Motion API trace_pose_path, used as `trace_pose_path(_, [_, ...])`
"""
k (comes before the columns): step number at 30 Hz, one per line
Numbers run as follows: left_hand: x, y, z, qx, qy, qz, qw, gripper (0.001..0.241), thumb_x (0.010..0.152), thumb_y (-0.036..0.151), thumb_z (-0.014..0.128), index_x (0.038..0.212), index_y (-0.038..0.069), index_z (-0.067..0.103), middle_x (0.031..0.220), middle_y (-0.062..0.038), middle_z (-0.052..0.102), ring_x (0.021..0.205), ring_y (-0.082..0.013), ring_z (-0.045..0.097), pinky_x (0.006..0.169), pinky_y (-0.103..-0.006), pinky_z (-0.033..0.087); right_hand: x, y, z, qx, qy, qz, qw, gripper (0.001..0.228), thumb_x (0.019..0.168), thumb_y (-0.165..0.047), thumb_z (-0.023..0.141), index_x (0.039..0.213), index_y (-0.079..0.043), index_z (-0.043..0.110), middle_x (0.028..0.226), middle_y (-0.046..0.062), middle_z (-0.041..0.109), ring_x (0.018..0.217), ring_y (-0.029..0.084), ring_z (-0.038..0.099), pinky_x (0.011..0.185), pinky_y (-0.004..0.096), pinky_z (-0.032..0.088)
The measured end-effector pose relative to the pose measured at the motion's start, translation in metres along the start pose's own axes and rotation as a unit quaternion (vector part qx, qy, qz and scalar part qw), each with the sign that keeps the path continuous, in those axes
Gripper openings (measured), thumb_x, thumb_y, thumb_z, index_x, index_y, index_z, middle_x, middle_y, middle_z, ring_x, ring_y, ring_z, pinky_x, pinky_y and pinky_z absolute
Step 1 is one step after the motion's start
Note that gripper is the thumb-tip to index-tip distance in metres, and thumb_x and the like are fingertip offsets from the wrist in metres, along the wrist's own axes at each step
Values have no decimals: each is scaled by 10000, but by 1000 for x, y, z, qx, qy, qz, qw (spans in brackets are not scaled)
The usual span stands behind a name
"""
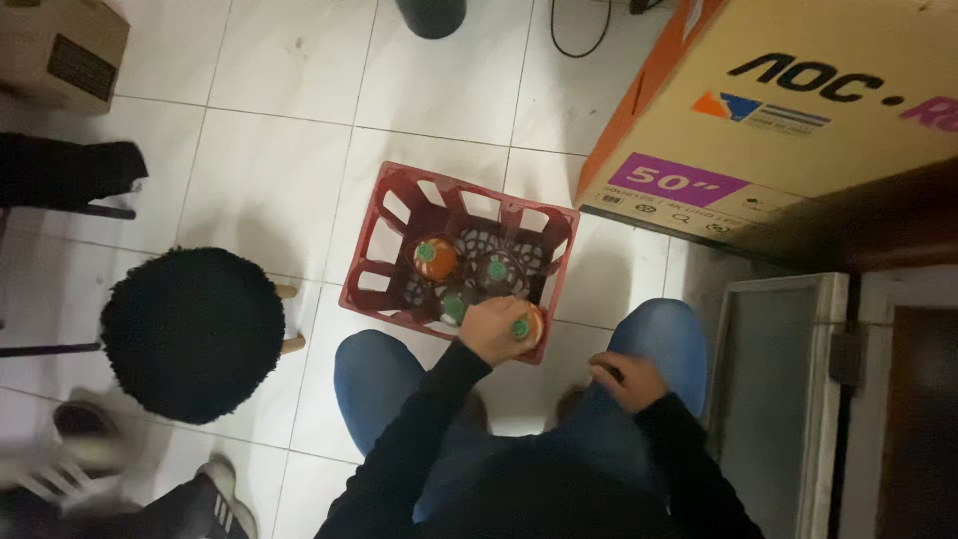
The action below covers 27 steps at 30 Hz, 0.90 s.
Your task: The person picks up plastic bottles from a wooden counter and places them into a red plastic crate on the floor, then picks up the full crate.
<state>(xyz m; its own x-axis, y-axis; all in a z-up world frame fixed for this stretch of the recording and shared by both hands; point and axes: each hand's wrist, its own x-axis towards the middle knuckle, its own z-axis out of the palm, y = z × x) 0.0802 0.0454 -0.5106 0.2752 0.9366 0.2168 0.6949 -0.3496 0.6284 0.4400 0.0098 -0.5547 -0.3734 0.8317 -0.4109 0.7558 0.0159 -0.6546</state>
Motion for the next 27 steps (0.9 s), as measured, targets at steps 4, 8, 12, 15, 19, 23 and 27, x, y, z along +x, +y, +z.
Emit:
trace_pose_path(4, [-9,-29,41,-12,-48,-25,998,391,894,410,938,1132,147,773,1115,-166,844,967,-466,823,727,-533,692,8,4,0,37,-15,-34,999,395,1191,-448,605,1327,-191,873,1140,126,919,1023,374,864,911,501,689])
trace_pose_path(8, [-15,-55,77,20,-74,-39,996,326,932,472,839,1097,235,686,1069,-58,809,975,-408,810,705,-530,663,14,9,5,48,38,-72,996,268,1129,-421,762,1255,-228,898,1002,119,924,913,378,869,799,495,707])
trace_pose_path(12, [-24,-86,122,44,-102,-58,992,324,941,453,821,1159,241,706,1044,-56,792,983,-414,792,711,-516,661,16,5,2,49,58,-73,994,259,1066,-439,866,1178,-206,868,909,132,900,797,352,846,719,480,694])
trace_pose_path(15, [-14,-71,105,83,-135,-80,984,280,971,387,843,1103,169,728,963,-18,764,854,-396,758,627,-544,644,10,0,5,6,69,-55,996,202,1093,-363,823,1198,-200,877,1044,154,911,962,425,858,846,517,715])
trace_pose_path(19, [-5,-60,98,80,-165,-95,979,225,943,353,733,1042,153,705,951,-129,741,931,-469,766,683,-609,639,13,7,9,15,71,-25,997,260,1075,-346,857,1284,-192,867,1176,128,923,1071,376,874,943,533,711])
trace_pose_path(23, [-8,-59,104,115,-175,-98,973,171,951,311,721,973,141,713,831,-69,686,775,-480,718,526,-590,602,15,7,8,33,20,20,999,251,1112,-373,805,1292,-209,864,1134,118,916,1058,377,871,941,533,722])
trace_pose_path(27, [-7,-87,126,104,-247,-132,954,224,951,298,756,1091,123,757,974,-147,766,875,-530,783,645,-634,664,18,3,4,42,49,6,998,279,1072,-429,859,1267,-232,883,1119,151,917,1053,425,866,881,549,725])
